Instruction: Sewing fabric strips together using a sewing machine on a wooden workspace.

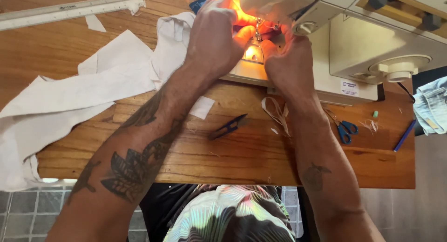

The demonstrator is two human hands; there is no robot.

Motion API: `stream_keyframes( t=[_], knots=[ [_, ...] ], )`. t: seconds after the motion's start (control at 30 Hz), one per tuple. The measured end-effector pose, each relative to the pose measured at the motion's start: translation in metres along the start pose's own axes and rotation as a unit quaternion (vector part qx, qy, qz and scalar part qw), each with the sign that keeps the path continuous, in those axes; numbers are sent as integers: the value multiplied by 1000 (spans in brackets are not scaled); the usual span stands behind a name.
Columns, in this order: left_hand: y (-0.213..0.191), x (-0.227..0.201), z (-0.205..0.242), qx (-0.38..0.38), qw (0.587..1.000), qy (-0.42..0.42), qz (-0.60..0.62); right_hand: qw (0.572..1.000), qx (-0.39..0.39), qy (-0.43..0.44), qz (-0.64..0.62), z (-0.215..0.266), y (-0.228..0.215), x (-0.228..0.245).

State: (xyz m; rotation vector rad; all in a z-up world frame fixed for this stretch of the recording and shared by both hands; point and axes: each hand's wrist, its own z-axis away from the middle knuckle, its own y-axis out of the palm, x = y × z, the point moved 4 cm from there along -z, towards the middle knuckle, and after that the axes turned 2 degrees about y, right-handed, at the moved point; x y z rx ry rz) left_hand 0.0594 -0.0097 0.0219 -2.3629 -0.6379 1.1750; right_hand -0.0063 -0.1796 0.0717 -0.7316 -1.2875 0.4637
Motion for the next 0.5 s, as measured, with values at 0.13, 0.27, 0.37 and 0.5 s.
stream_keyframes(
  t=[0.13, 0.27, 0.37, 0.5],
  knots=[
    [8, 7, -6, 64, 992, -90, -56, 999, 4, -45, -9, -2, -4, 3],
    [8, 4, -12, 14, 997, -63, -42, 991, -18, -134, -9, -7, -5, 0],
    [15, 7, -9, -18, 997, -44, -62, 994, -17, -107, -5, -10, -5, -8],
    [0, -3, -7, 42, 992, -119, -27, 981, -26, -101, -163, -27, -3, -34]
  ],
)
